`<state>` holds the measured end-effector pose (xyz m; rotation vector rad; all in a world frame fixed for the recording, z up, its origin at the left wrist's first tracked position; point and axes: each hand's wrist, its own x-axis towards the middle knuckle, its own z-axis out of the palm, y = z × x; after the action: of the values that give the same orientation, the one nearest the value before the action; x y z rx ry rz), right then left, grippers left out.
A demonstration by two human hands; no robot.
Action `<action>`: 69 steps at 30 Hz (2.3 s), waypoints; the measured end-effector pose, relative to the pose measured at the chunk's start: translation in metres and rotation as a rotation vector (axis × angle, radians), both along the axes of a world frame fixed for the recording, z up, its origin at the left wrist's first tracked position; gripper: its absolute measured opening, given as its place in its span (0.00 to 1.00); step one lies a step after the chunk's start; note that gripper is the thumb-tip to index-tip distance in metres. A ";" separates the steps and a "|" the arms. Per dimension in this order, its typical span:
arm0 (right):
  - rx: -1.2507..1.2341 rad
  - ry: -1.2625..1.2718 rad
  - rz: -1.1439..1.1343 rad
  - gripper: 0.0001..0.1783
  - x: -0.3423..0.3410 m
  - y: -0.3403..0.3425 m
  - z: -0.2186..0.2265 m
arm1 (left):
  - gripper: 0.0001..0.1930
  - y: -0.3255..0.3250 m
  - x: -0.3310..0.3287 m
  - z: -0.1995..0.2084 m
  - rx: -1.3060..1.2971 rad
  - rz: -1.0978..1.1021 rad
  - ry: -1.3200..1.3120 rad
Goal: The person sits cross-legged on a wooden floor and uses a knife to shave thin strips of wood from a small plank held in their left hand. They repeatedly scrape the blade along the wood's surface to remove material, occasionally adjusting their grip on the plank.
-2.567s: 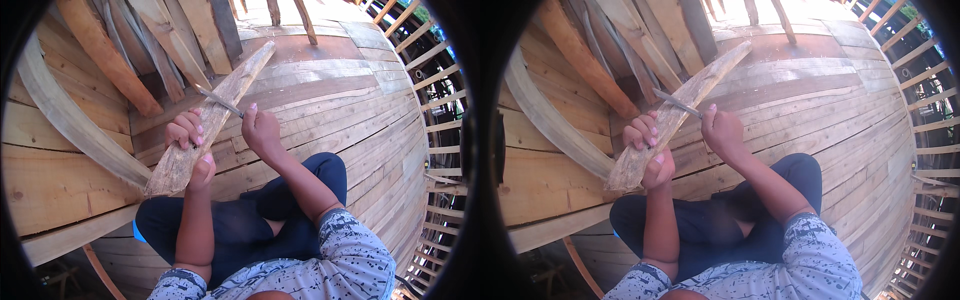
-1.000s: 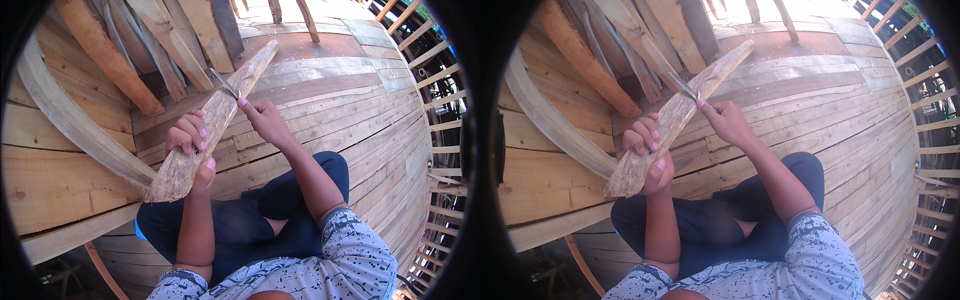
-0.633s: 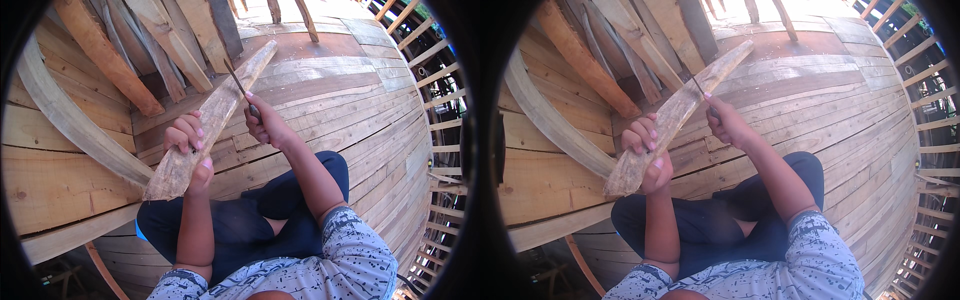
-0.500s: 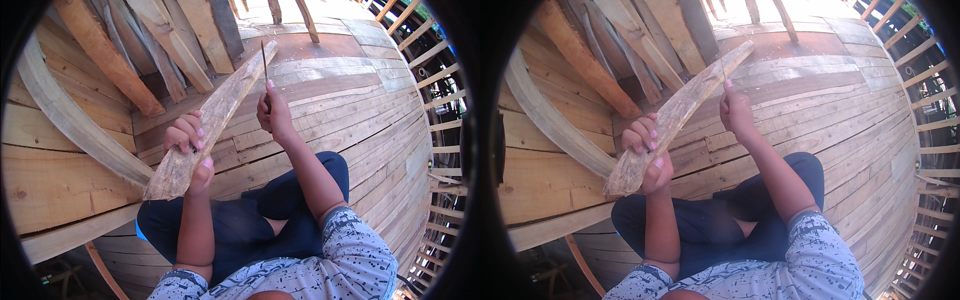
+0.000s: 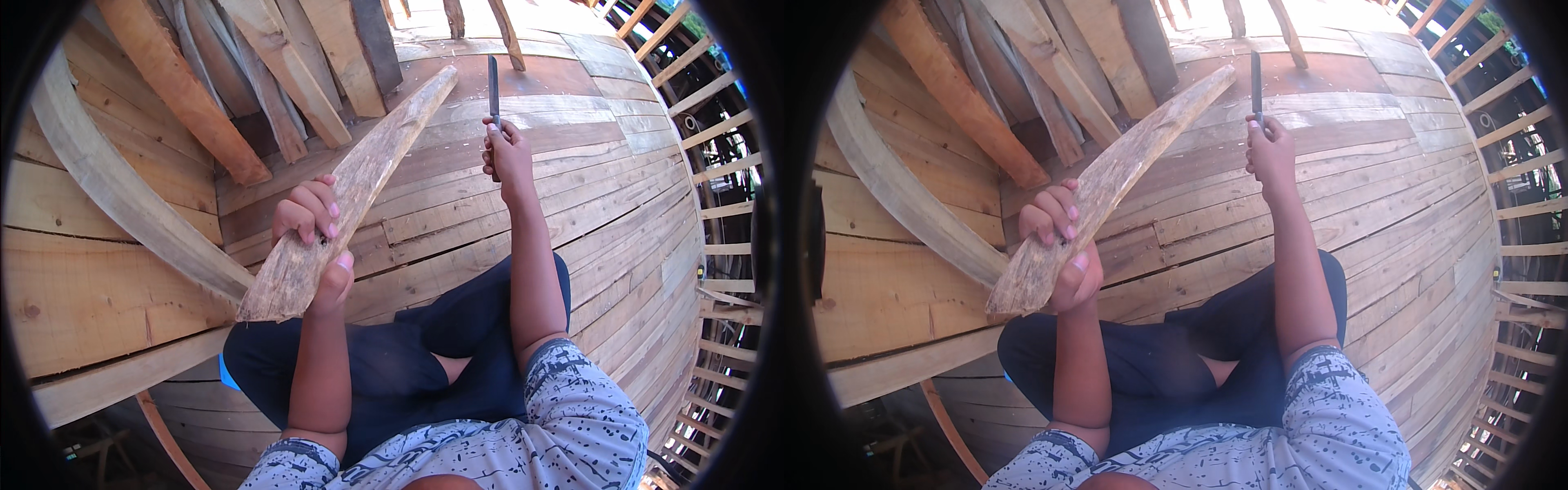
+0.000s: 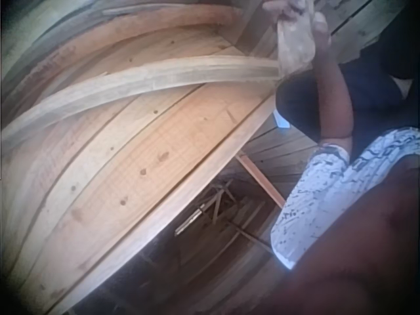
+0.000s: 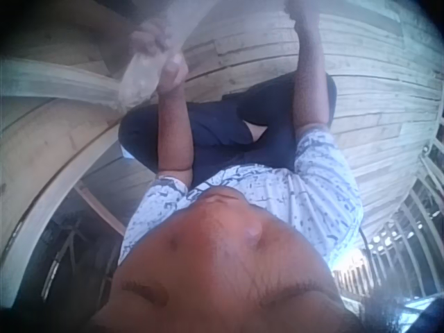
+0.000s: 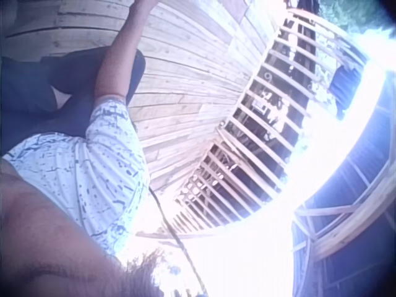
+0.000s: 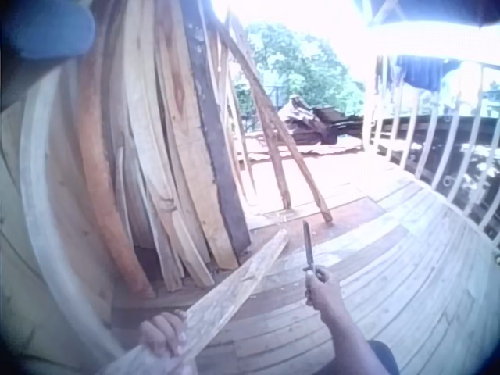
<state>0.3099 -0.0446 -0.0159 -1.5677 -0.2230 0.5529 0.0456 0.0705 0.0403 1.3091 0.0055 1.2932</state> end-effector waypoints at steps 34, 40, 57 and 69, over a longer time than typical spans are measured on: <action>-0.069 -0.780 0.423 0.18 -0.110 0.026 0.002 | 0.20 -0.001 0.002 -0.001 0.110 -0.045 0.027; -0.203 -0.837 0.462 0.16 -0.097 0.029 -0.002 | 0.20 0.005 0.002 -0.001 0.008 -0.012 -0.047; -0.188 -0.857 0.428 0.20 -0.112 0.026 -0.002 | 0.21 0.005 0.004 -0.005 -0.025 0.007 -0.025; -0.179 -0.827 0.435 0.18 -0.123 0.023 0.000 | 0.21 0.004 0.004 -0.005 -0.031 0.034 -0.024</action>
<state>0.1873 -0.0221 -0.0157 -1.8657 -1.1865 0.2225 0.0493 0.0748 0.0357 1.2719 0.0310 1.3328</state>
